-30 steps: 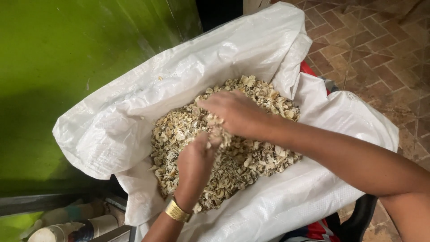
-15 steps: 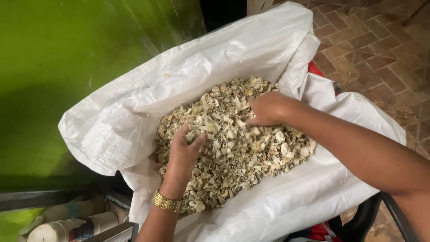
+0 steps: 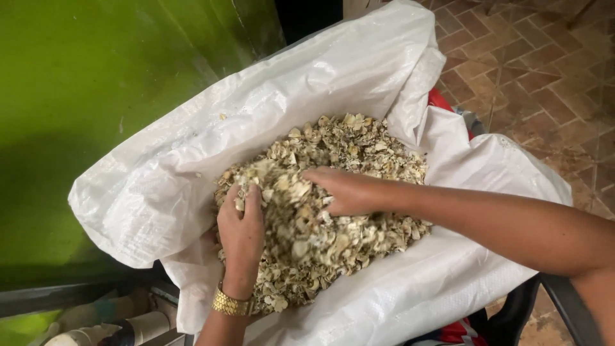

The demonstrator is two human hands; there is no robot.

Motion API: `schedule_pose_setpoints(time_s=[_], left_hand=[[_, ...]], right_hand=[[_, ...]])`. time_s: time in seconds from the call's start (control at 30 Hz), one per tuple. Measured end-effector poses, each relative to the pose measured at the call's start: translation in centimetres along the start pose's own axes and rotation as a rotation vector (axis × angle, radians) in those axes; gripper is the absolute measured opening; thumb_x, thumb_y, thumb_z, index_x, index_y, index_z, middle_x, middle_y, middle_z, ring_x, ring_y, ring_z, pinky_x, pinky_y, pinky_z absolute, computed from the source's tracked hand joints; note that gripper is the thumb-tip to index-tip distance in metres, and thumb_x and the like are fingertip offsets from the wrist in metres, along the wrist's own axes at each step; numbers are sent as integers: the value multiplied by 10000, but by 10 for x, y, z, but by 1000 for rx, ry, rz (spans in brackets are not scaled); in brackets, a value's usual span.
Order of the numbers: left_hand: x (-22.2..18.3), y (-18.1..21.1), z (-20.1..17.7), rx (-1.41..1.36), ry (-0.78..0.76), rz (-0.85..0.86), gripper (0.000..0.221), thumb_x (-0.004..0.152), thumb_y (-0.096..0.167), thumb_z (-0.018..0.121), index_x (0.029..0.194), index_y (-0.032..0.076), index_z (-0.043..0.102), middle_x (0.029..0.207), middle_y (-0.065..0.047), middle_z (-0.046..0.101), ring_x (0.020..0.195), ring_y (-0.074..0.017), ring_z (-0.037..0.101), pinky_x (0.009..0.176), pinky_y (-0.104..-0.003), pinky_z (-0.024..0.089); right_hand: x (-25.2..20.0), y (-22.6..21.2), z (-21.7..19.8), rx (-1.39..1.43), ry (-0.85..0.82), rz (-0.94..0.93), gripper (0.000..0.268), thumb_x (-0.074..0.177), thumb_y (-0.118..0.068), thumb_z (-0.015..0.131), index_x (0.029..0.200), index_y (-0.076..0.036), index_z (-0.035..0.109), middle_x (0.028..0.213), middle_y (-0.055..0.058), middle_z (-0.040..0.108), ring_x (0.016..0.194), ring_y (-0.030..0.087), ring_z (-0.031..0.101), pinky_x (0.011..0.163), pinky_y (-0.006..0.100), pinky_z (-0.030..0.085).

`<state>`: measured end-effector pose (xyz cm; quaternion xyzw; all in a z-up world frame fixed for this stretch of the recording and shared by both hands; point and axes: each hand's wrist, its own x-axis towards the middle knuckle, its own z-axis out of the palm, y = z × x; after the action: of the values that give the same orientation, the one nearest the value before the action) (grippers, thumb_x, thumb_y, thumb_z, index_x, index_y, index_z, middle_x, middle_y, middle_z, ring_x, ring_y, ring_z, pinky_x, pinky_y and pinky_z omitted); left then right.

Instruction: Sorting and mixing dried agricultural products by hand in a large white bag.

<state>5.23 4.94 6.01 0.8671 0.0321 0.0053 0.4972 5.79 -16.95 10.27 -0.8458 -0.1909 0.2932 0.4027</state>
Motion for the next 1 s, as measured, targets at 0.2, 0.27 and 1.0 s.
schedule_pose_setpoints(time_s=[0.2,0.27,1.0], left_hand=[[-12,20,1,331,192,333,319,1052,282,490,1350,183,547,1299,-52,457,1171,-271,489,1058,-540,261],[-13,20,7,276,165,366,324,1064,305,466,1335,155,566,1280,-81,488,1196,-262,488,1054,-510,289],[-25,33,15,258,-151,291,809,770,-273,571,1499,64,473,1276,-181,540,1216,-366,624,987,-485,569]], right_hand=[[19,-3,13,68,199,-100,727,875,178,428,1554,-30,271,1529,239,394,1390,357,423,1081,457,451],[26,1,20,32,210,-97,718,906,139,436,1568,-65,249,1495,242,434,1148,300,566,918,404,525],[27,28,17,267,63,-60,660,963,18,494,1552,10,196,1564,223,326,1371,363,336,1119,496,294]])
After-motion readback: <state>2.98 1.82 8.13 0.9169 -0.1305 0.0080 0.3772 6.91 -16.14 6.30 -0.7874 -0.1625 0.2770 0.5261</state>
